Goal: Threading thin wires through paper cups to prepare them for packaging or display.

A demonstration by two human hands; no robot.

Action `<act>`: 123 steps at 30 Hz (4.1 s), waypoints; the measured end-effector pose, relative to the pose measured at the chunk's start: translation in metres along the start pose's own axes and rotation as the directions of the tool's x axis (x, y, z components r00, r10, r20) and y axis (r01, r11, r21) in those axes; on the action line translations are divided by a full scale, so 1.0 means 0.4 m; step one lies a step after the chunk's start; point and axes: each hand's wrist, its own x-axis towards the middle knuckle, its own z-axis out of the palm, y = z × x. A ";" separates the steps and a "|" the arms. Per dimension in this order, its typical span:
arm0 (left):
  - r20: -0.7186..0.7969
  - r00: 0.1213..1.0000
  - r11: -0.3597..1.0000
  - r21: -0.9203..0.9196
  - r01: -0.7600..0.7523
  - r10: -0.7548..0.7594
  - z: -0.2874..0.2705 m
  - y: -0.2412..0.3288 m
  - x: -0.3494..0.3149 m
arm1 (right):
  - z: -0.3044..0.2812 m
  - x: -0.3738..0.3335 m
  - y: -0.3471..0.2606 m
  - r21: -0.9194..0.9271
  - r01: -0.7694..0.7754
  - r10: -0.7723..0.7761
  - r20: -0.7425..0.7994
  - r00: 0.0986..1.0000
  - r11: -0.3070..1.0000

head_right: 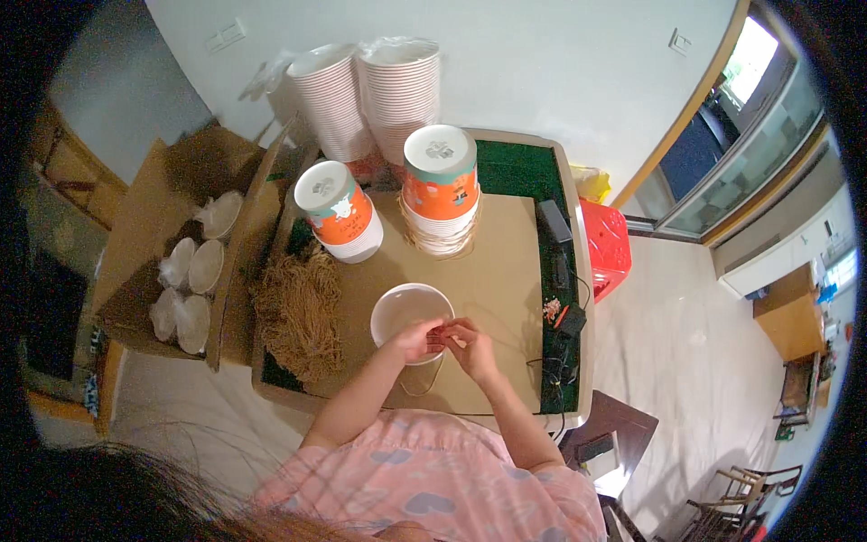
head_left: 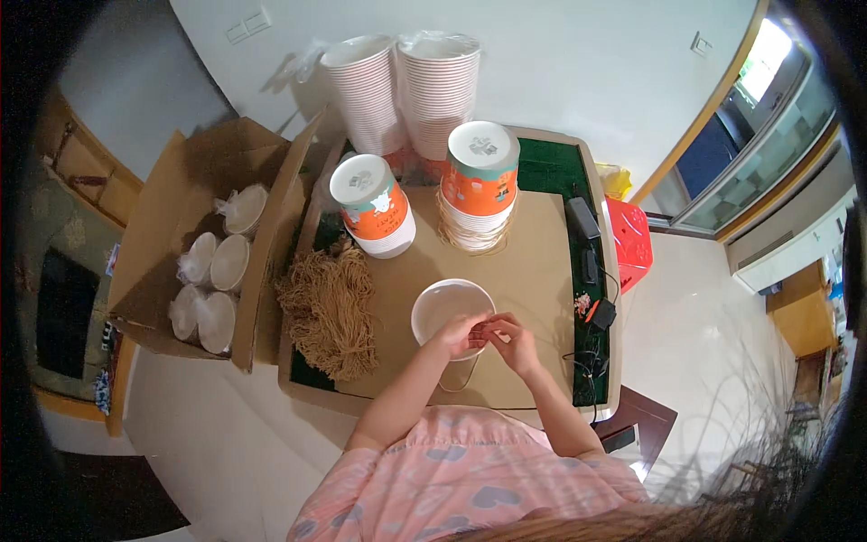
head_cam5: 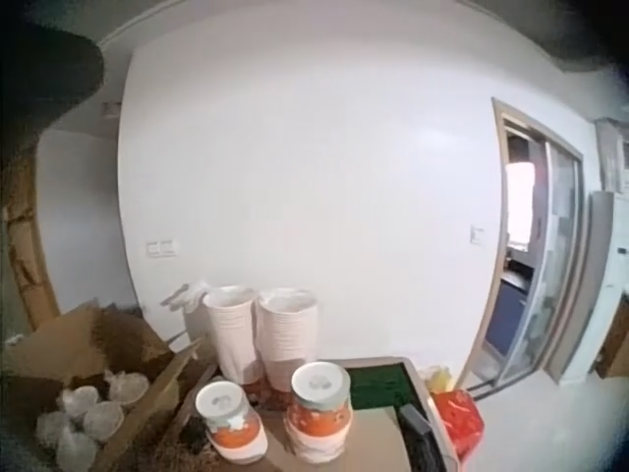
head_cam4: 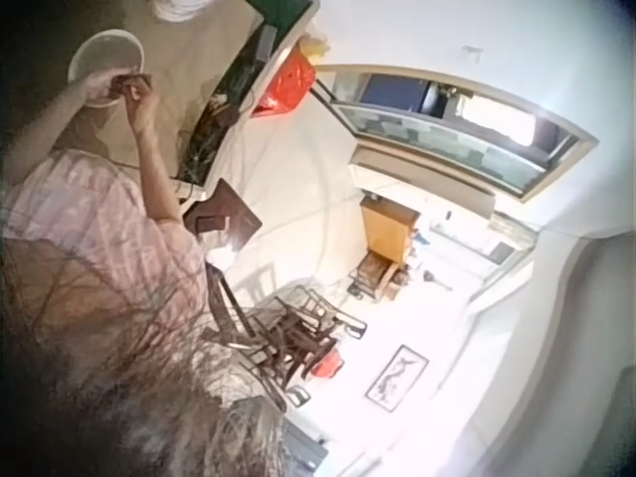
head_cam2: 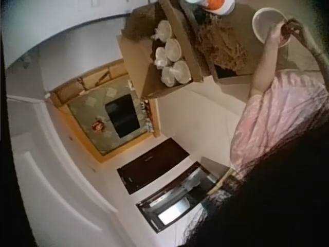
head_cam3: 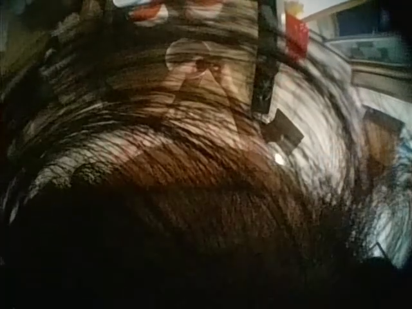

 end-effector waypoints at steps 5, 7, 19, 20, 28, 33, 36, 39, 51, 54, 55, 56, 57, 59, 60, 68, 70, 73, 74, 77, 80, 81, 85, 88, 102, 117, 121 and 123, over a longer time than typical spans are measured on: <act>0.027 0.999 0.995 0.093 -0.035 0.033 -0.031 -0.012 0.019 | -0.001 0.000 -0.001 -0.052 0.003 -0.002 0.023 1.000 0.999; 0.044 0.998 0.999 0.024 -0.038 0.037 -0.040 -0.015 0.021 | -0.002 0.001 0.002 -0.024 -0.040 0.041 0.025 0.999 0.999; 0.022 0.998 0.977 -0.209 -0.053 0.058 -0.063 -0.001 0.021 | 0.003 0.006 -0.005 -0.046 -0.136 0.133 -0.055 0.990 0.990; 0.165 0.986 0.976 -0.218 0.026 0.011 -0.086 0.002 0.024 | 0.007 0.007 -0.004 -0.047 -0.119 0.117 -0.050 0.992 0.992; -0.037 0.980 0.981 -0.003 0.195 -0.195 -0.021 0.008 0.013 | 0.026 0.002 0.004 -0.081 -0.051 0.042 -0.111 0.993 0.995; 0.021 0.975 0.975 -0.026 0.222 -0.221 -0.035 -0.004 0.045 | 0.035 0.000 -0.002 -0.164 0.001 -0.020 -0.116 0.993 0.987; 0.051 0.980 0.980 -0.048 0.192 -0.190 -0.054 -0.014 0.057 | 0.031 -0.001 -0.001 -0.142 0.076 -0.098 -0.155 0.983 0.987; -0.017 0.987 0.986 -0.046 0.160 -0.161 -0.042 -0.011 0.045 | 0.037 -0.012 0.025 -0.101 -0.033 0.008 -0.234 0.972 0.994; 0.259 0.596 0.183 0.795 -0.578 0.760 0.037 -0.017 -0.041 | 0.059 -0.020 0.074 0.296 -0.259 0.336 -0.251 0.908 0.920; 0.386 0.524 -0.115 0.871 -0.477 0.759 0.056 -0.009 -0.075 | 0.057 -0.017 0.069 0.360 -0.307 0.396 -0.206 0.895 0.881; 0.387 0.524 -0.115 0.871 -0.477 0.759 0.057 -0.008 -0.077 | 0.058 -0.016 0.071 0.360 -0.307 0.396 -0.206 0.895 0.881; 0.423 0.496 -0.167 0.862 -0.479 0.758 0.058 -0.008 -0.078 | 0.059 -0.015 0.074 0.389 -0.329 0.422 -0.182 0.888 0.860; 0.458 0.469 -0.219 0.851 -0.478 0.755 0.058 -0.009 -0.079 | 0.061 -0.016 0.075 0.418 -0.352 0.448 -0.156 0.880 0.837; 0.455 0.476 -0.214 0.853 -0.476 0.753 0.055 -0.013 -0.079 | 0.063 -0.017 0.076 0.413 -0.362 0.455 -0.152 0.877 0.836; 0.451 0.481 -0.210 0.855 -0.474 0.752 0.055 -0.015 -0.079 | 0.063 -0.016 0.075 0.408 -0.371 0.462 -0.148 0.875 0.834; 0.270 0.539 0.073 0.844 -0.531 0.798 0.036 -0.034 -0.063 | 0.050 -0.031 0.085 0.450 -0.315 0.370 -0.035 0.929 0.835; 0.271 0.534 0.079 0.836 -0.543 0.801 0.031 -0.036 -0.065 | 0.047 -0.031 0.077 0.419 -0.278 0.325 -0.043 0.945 0.864; 0.258 0.555 0.096 0.844 -0.528 0.791 0.029 -0.036 -0.070 | 0.041 -0.025 0.058 0.312 -0.246 0.281 -0.072 0.957 0.918; 0.267 0.532 0.064 0.850 -0.523 0.803 0.029 -0.036 -0.070 | 0.041 -0.023 0.050 0.266 -0.262 0.292 -0.078 0.953 0.928; 0.272 0.479 -0.004 0.872 -0.489 0.834 0.035 -0.037 -0.069 | 0.045 -0.022 0.044 0.203 -0.264 0.288 -0.100 0.952 0.943; 0.236 0.449 -0.016 0.897 -0.443 0.862 0.039 -0.046 -0.061 | 0.060 -0.022 0.066 0.194 -0.254 0.281 -0.128 0.951 0.948; 0.202 0.449 0.009 0.905 -0.425 0.871 0.043 -0.048 -0.062 | 0.063 -0.022 0.069 0.202 -0.259 0.290 -0.140 0.947 0.945; 0.082 0.504 0.178 0.877 -0.447 0.860 0.049 -0.049 -0.066 | 0.069 -0.018 0.076 0.320 -0.336 0.390 -0.120 0.913 0.886; 0.090 0.509 0.164 0.887 -0.432 0.856 0.044 -0.052 -0.070 | 0.070 -0.018 0.073 0.357 -0.376 0.436 -0.103 0.894 0.855; -0.002 0.456 0.238 0.855 -0.461 0.890 0.032 -0.086 -0.040 | 0.080 -0.024 0.057 0.374 -0.432 0.504 -0.120 0.855 0.821; -0.185 0.705 0.645 0.603 -0.469 0.685 -0.010 -0.064 -0.055 | 0.064 -0.017 0.013 -0.014 -0.210 0.205 -0.171 0.964 0.978; -0.179 0.689 0.638 0.588 -0.498 0.703 -0.021 -0.066 -0.051 | 0.063 -0.016 0.014 -0.015 -0.193 0.187 -0.169 0.968 0.981; -0.108 0.682 0.612 0.556 -0.562 0.724 -0.016 -0.069 -0.050 | 0.062 -0.015 0.008 -0.053 -0.194 0.184 -0.159 0.970 0.979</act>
